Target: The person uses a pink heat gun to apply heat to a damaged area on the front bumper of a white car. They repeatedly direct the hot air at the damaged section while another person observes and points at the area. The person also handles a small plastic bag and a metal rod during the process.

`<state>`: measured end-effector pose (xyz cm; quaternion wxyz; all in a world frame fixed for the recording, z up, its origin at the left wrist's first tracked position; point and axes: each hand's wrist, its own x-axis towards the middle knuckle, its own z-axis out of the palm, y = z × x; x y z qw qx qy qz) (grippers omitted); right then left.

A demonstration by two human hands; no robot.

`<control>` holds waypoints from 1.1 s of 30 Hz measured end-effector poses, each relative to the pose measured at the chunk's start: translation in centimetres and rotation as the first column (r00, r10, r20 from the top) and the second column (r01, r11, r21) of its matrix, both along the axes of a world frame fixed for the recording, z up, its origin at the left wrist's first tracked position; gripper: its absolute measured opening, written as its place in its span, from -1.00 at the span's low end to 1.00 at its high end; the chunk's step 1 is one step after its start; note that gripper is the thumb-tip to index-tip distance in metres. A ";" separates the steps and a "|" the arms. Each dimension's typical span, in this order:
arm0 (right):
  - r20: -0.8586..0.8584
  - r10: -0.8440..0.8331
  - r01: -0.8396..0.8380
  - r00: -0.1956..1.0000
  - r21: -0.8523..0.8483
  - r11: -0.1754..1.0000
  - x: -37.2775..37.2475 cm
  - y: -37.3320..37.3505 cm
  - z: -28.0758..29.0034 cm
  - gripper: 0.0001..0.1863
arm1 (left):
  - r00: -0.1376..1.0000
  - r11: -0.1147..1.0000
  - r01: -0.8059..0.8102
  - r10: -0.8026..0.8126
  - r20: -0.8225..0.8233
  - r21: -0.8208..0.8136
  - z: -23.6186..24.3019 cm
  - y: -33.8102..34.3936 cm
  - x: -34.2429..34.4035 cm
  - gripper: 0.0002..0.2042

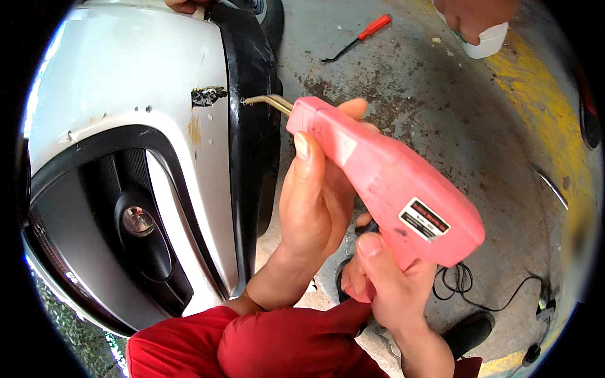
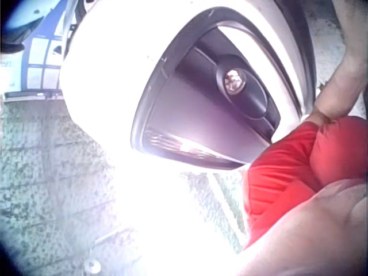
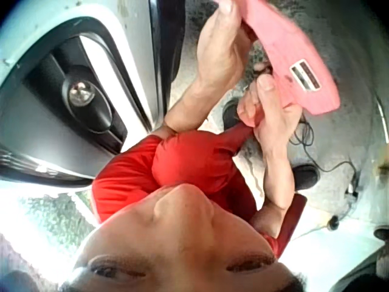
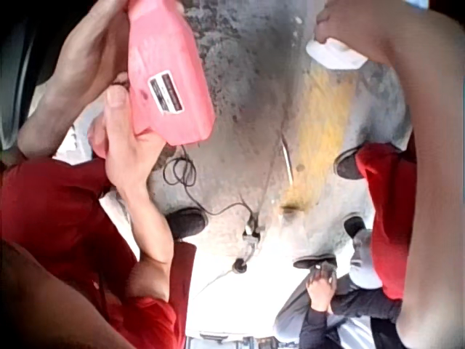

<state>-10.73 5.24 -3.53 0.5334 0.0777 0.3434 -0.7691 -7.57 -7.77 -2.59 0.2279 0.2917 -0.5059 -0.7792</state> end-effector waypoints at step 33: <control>-0.057 0.049 -0.055 0.997 -0.100 0.993 -1.4 -5.6 -3.7 -0.59 | 0.997 0.985 -0.072 0.065 -0.051 -0.157 -0.9 -4.9 -0.4 -0.45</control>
